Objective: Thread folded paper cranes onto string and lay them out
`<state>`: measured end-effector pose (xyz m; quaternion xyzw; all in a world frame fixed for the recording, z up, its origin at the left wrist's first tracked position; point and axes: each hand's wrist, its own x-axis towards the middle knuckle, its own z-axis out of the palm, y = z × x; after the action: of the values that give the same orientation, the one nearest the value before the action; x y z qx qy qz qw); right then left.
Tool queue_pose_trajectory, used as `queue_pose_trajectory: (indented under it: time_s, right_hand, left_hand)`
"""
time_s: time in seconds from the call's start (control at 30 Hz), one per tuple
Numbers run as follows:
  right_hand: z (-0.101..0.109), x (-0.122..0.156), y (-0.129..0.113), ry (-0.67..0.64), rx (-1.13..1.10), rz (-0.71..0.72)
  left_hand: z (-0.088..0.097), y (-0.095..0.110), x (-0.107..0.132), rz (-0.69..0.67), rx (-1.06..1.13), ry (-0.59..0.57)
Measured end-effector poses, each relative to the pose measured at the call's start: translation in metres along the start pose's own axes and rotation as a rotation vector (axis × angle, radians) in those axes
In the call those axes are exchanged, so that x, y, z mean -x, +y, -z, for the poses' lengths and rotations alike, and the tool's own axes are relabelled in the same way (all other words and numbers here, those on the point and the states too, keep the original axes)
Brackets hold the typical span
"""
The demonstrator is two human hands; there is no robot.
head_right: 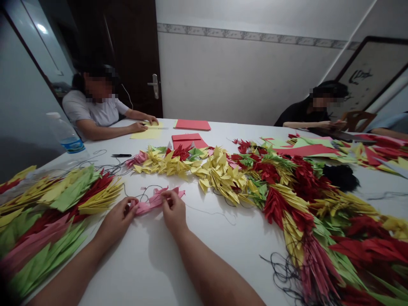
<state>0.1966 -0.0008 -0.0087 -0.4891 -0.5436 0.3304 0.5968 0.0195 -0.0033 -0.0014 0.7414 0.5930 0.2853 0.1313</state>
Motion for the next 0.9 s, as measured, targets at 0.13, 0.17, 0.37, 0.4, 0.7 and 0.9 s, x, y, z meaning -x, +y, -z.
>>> queue_pose_trajectory:
  time_s: [0.13,0.17,0.37,0.4,0.7,0.9]
  right_hand:
    - [-0.0001,0.0025,-0.0025,-0.022,-0.039,0.003]
    - [-0.0007,0.0029,-0.0025,-0.035,-0.060,-0.012]
    - [-0.0038,0.0025,-0.0005,-0.114,-0.170,-0.120]
    - [-0.0040,0.0023,-0.0001,-0.130,-0.170,-0.125]
    - [-0.0049,0.0034,0.0053,-0.272,-0.224,-0.121]
    - [-0.0063,0.0055,-0.0013,-0.440,-0.293,-0.108]
  left_hand:
    - [-0.0004,0.0000,0.0003,0.016,-0.009,-0.023]
    - [-0.0004,0.0001,0.0004,0.014,-0.006,-0.030]
    - [0.0024,0.0030,0.0016,0.014,0.078,-0.079]
    - [0.0029,0.0035,0.0016,0.019,0.081,-0.078]
    - [0.0015,-0.0012,-0.0001,-0.044,0.079,-0.061]
    - [0.0031,0.0034,-0.0006,-0.137,0.103,-0.118]
